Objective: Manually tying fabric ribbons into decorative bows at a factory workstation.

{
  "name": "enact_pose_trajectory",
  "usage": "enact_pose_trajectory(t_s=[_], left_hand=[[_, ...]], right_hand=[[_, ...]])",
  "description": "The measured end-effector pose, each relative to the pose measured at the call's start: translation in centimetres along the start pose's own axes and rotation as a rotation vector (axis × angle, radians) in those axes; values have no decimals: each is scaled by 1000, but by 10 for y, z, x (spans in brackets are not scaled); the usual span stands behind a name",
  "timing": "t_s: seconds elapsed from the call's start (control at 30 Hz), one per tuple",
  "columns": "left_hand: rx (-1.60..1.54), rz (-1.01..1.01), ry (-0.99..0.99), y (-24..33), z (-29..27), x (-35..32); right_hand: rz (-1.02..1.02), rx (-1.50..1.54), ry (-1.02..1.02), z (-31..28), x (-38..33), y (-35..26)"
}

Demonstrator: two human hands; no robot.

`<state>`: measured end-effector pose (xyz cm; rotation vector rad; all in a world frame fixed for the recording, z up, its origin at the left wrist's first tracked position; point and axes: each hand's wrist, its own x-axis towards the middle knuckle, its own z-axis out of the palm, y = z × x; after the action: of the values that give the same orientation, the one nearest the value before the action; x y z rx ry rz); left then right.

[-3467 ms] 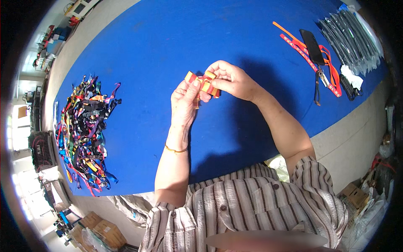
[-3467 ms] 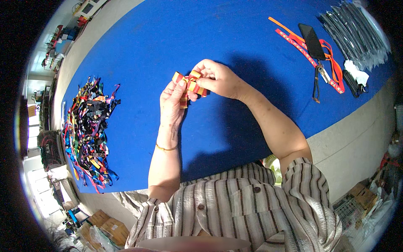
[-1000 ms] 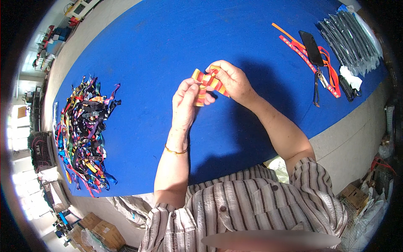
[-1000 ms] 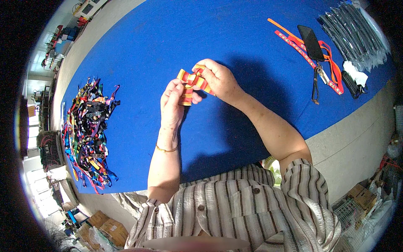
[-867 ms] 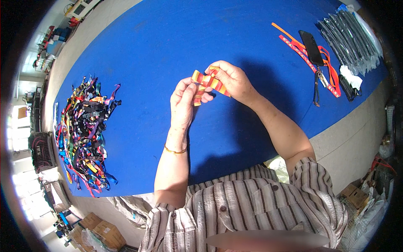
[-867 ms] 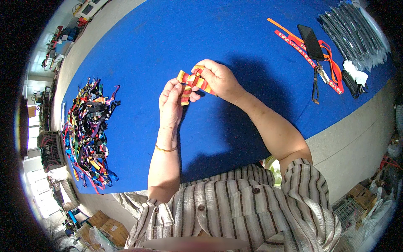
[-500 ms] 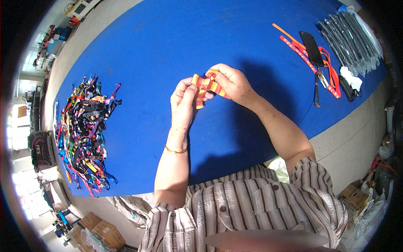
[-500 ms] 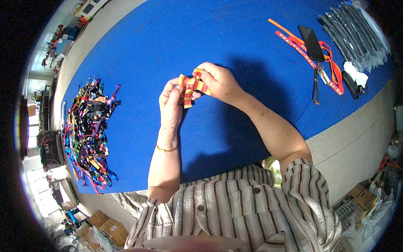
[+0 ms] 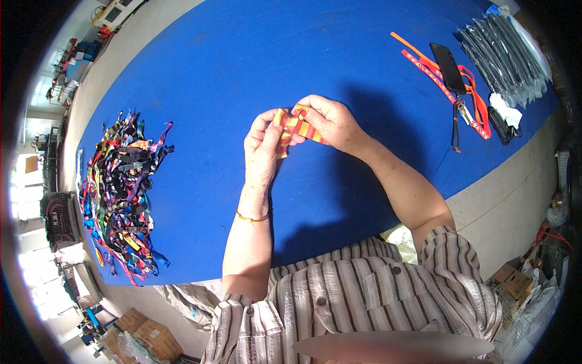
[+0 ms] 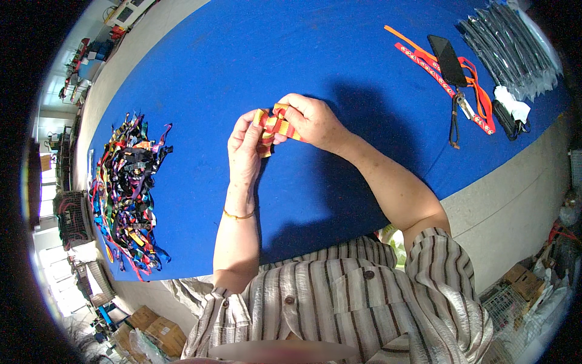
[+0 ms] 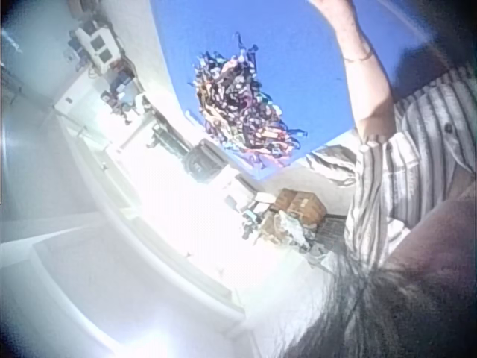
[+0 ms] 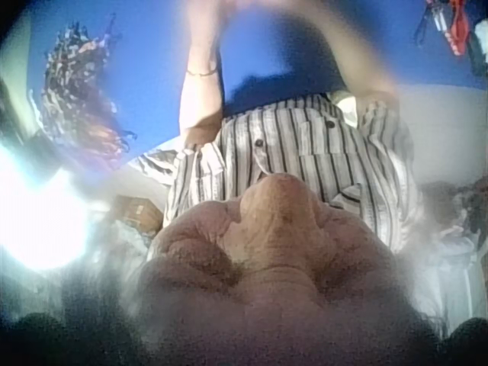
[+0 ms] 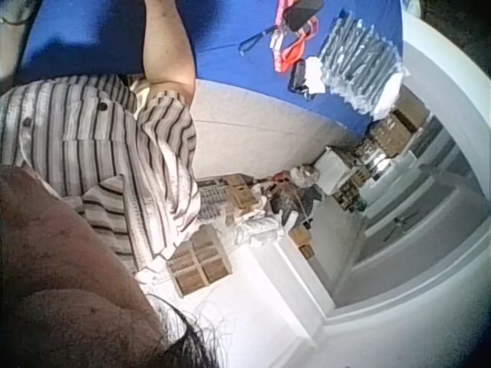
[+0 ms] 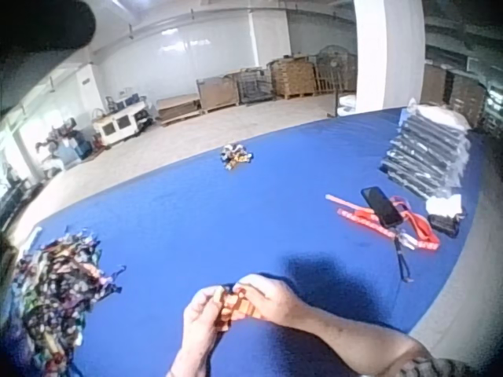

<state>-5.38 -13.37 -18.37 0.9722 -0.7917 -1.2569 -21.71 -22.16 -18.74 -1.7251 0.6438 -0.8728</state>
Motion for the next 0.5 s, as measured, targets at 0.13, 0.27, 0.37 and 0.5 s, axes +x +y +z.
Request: enact_pose_trajectory(t_s=[0.13,0.27,0.37,0.5], left_hand=[[25,7,-12,0,1,0],[62,28,0,-5,-9,0],[70,-2,70,-2,-6,-1],[437,122,190,-3,3,-2]], right_hand=[[96,31,-58,-1,-1,-6],[-96,9,6,2,1,-6],[-112,-36,-16,0,0,-8],[-97,-43,-28,-1,0,-7]])
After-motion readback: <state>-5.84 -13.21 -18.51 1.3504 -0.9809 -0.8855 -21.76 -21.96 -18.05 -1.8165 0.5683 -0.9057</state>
